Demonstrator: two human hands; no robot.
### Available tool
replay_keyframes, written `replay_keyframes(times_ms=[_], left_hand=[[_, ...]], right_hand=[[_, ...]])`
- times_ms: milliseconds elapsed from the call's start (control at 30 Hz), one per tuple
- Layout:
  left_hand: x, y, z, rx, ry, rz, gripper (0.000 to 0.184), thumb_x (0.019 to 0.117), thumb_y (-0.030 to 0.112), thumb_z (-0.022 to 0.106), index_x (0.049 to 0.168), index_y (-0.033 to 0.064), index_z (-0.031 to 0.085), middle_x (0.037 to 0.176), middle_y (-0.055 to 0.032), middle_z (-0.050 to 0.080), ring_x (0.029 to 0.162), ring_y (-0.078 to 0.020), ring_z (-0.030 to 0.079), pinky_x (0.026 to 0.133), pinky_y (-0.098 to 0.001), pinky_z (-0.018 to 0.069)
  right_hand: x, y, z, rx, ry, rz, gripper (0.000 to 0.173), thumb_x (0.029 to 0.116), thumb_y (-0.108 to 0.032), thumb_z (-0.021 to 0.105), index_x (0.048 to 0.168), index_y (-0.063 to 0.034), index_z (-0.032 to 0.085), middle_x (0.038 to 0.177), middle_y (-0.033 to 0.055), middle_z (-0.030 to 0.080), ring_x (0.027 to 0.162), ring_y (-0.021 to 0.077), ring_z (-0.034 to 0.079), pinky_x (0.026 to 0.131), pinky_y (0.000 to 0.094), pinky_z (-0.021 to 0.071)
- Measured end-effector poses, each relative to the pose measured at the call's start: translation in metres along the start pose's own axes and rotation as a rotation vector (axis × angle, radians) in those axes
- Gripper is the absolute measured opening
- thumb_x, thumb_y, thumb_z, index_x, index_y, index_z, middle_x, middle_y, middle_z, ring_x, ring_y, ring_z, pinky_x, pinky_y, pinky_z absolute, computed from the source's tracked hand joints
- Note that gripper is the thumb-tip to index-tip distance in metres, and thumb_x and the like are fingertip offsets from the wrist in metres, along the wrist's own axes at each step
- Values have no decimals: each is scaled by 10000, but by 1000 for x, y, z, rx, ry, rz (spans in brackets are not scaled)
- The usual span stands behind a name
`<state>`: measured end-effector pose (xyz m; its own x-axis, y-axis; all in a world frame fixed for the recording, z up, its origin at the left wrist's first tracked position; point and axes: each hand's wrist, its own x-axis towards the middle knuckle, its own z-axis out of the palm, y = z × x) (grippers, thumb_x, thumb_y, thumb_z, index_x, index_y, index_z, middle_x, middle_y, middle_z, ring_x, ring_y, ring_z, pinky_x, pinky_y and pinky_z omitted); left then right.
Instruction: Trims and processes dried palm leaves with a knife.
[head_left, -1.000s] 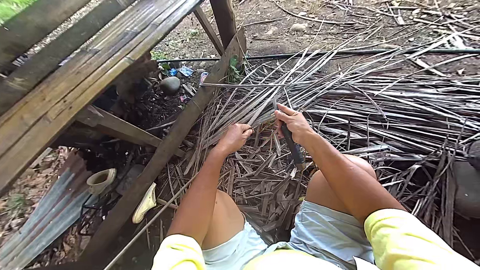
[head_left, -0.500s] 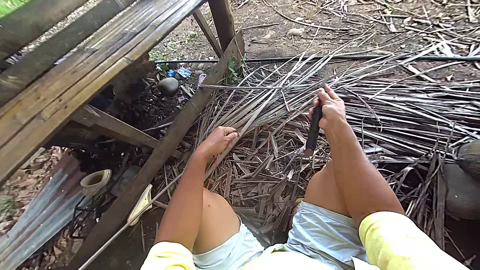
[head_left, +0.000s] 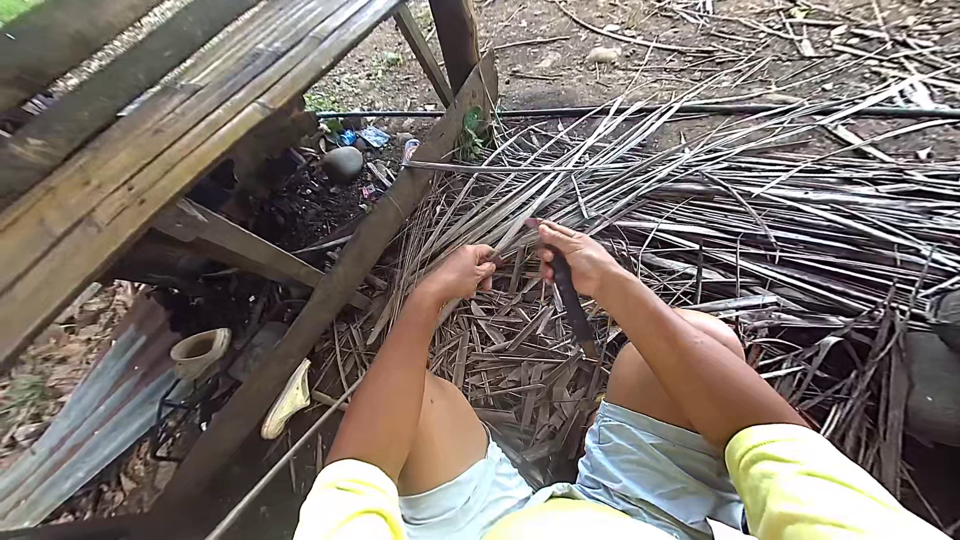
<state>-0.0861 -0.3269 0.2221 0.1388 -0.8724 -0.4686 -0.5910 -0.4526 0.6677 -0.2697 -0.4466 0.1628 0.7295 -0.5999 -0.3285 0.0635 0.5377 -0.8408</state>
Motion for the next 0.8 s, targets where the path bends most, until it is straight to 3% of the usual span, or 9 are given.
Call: replay_keyframes(times_ms=[67,200,233,333,467,633,667,800], left_hand=[[-2,-9,-6,-2,2,-22,325,1120,155,448,1393,13,552,837,-94,665,582,-131,571,569,-280,506],[-4,-27,-16,67,31,-25,305,1122,192,455,1299,-5,605,880,-115,686,648,-159,623,630,-317,544],[-4,-28,-17,134,52,-16,307,1121,187,457,1304,-6,612,920,-130,689,706,-185,631,679,-347,542],[1,-32,-19,321,137,74,318,1087,144,520,1348,-13,609,1194,-235,679,1097,-358,667,1005,-548,500],[4,-24,-13,433,270,156,372,1084,171,527,1425,38,596,1327,-214,661,1239,-370,638,1086,-564,461],[2,-25,-11,443,356,159,357,1120,206,445,1307,-7,663,1181,-245,710,1120,-409,686,1003,-597,497],[4,-25,-11,437,362,144,358,1122,209,439,1267,-21,671,1136,-254,710,1079,-416,689,972,-603,504],[17,-26,-7,416,365,126,364,1120,208,434,1150,-57,681,1037,-273,701,1012,-431,687,936,-611,505]], right_hand=[[4,-10,-9,37,87,-35,338,1117,-318,418,1394,-181,554,678,-38,501,488,75,512,450,233,492],[14,-25,-32,88,207,-110,332,1115,-316,426,1391,-186,556,682,-39,510,477,79,521,437,240,503],[15,-28,-35,98,239,-123,324,1112,-315,437,1383,-188,560,678,-37,508,474,83,518,436,245,500],[18,-33,-36,106,335,-161,302,1106,-299,462,1355,-179,582,690,-28,520,481,86,521,432,244,489],[21,-39,-41,132,402,-209,270,1104,-303,469,1307,-181,598,684,-37,516,485,81,527,436,240,496],[11,-44,-37,79,381,-313,289,1124,-310,412,1339,-141,506,674,-27,535,469,89,534,436,242,507],[6,-41,-27,16,326,-324,290,1131,-299,380,1321,-120,507,656,-36,522,461,82,522,437,240,504],[-14,-9,14,-281,3,-220,426,1122,-221,376,1506,-59,464,680,-7,514,477,100,498,446,269,485]])
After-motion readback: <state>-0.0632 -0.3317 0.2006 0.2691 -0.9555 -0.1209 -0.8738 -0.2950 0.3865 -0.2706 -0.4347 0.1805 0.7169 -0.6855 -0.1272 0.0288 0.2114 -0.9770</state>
